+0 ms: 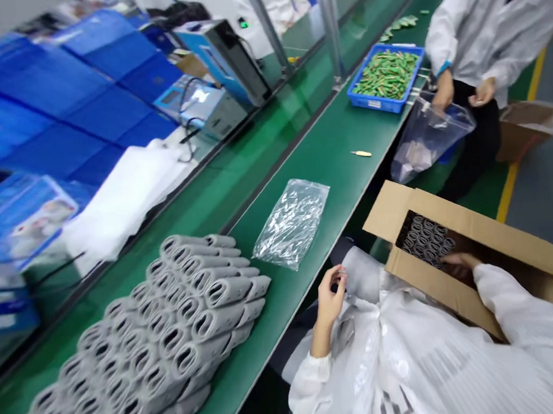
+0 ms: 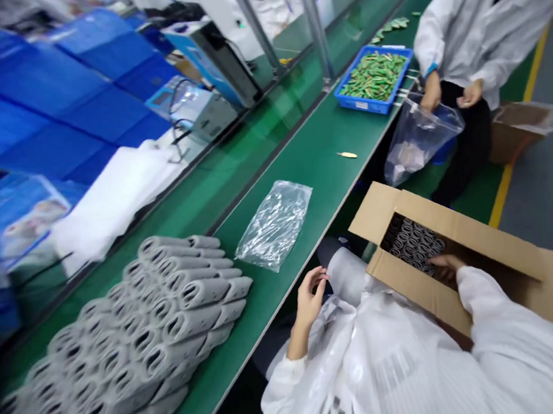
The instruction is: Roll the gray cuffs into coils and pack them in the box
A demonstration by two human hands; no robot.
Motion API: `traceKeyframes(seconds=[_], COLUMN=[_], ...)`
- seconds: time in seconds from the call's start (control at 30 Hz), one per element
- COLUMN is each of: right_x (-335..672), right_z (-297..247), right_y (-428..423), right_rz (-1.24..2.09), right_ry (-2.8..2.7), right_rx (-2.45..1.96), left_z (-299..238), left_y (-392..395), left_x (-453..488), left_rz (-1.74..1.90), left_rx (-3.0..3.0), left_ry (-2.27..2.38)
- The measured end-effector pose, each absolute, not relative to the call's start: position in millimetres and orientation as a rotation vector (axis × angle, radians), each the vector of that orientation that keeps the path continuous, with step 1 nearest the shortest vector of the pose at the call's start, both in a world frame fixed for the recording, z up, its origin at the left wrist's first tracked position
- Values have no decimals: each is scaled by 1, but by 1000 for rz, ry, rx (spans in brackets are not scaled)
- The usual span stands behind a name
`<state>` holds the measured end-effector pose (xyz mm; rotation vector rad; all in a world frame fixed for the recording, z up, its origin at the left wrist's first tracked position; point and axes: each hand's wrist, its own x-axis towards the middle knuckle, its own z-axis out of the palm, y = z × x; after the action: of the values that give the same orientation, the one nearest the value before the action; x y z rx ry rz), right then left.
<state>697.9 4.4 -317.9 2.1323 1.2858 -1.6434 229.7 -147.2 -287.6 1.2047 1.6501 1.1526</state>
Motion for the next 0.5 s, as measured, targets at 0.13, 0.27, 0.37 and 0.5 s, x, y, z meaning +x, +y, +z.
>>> traceKeyframes(seconds=[0.13,0.27,0.37,0.5], right_x=[693,674,633,529], right_z=[-308,-276,-244,-212], right_y=[37,66,81,86], right_rz=[-1521,-1560,-1780,-2235], right_ry=[1162,1285,1573,1995], right_rx=[1977,1811,1591,1453], left_z=[-259,-243,-241,-247], left_y=[-139,-122,-109,-110], left_x=[210,187,177,177], left_rz=[1328,1398,1149,983], left_rx=[1314,1395,1497,1549], left_ry=[1791,2072,2331,2354])
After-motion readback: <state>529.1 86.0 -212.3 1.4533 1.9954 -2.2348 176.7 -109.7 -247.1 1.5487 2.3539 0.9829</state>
